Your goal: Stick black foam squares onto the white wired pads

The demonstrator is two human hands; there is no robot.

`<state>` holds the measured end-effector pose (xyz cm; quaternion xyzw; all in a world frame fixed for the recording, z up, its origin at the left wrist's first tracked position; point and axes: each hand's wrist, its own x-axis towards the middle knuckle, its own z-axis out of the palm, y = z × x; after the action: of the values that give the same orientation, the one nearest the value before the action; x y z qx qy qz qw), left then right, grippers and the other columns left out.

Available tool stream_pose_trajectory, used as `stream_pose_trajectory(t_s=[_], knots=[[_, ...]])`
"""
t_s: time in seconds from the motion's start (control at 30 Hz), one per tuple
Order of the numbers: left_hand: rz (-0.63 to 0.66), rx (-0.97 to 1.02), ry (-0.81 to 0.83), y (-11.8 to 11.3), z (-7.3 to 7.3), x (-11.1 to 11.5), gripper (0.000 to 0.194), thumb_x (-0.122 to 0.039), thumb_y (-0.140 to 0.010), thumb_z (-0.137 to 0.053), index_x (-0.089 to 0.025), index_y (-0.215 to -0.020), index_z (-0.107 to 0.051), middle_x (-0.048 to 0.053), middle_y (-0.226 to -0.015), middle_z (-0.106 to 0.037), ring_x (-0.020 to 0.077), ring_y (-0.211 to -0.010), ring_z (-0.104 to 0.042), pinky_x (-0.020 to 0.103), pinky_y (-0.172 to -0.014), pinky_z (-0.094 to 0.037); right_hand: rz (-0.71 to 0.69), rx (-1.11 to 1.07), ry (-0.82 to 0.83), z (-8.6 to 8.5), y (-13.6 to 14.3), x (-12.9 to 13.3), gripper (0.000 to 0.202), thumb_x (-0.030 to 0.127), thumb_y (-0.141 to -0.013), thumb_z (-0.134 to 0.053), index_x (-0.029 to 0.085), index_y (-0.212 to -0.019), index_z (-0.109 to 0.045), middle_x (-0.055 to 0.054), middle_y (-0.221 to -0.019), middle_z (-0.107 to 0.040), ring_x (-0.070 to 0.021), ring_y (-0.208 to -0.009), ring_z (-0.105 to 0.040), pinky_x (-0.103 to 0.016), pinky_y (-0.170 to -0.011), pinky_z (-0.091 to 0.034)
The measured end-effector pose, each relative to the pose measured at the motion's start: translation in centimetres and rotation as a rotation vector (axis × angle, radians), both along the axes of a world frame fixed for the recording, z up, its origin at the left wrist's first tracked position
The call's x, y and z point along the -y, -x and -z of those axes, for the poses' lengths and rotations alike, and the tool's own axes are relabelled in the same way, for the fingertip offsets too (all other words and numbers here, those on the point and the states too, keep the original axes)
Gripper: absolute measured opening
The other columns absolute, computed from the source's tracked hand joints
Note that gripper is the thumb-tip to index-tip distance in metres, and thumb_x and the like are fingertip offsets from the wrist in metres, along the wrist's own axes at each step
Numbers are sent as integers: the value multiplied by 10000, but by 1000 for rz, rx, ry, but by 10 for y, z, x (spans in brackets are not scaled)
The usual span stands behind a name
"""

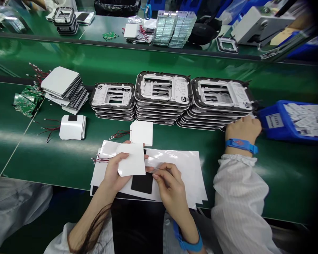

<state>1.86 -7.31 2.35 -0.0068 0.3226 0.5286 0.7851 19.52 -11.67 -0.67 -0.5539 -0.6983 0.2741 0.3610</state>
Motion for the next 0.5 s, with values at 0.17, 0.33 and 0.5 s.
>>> stream_pose_trajectory(t_s=[0.17,0.33,0.5], knots=[[5,7,-12,0,-2,0,481,-101,-810,-505,-293,-1251,-499,63,-1244,-652,322,-1030,-678,616,-947,-479,67,-111,70,3,-2,0,126,153,-937,-516,219,-866,-596,-46,-921,-527,-205,-871,-552,-357,-729,-460],[15,-20,-24,1,-3,1,495,-95,-799,-515,-284,-1257,-488,62,-1237,-645,315,-1034,-675,614,-944,-481,138,-279,112,2,-7,0,87,224,-914,-583,219,-847,-638,-50,-909,-538,-202,-863,-568,-345,-726,-494],[95,51,-135,2,0,8,621,-91,-644,-592,-261,-1234,-493,67,-1255,-628,340,-1059,-653,598,-922,-491,180,-464,170,-21,-17,0,41,232,-839,-699,259,-869,-689,-37,-946,-601,-188,-922,-601,-300,-762,-514]])
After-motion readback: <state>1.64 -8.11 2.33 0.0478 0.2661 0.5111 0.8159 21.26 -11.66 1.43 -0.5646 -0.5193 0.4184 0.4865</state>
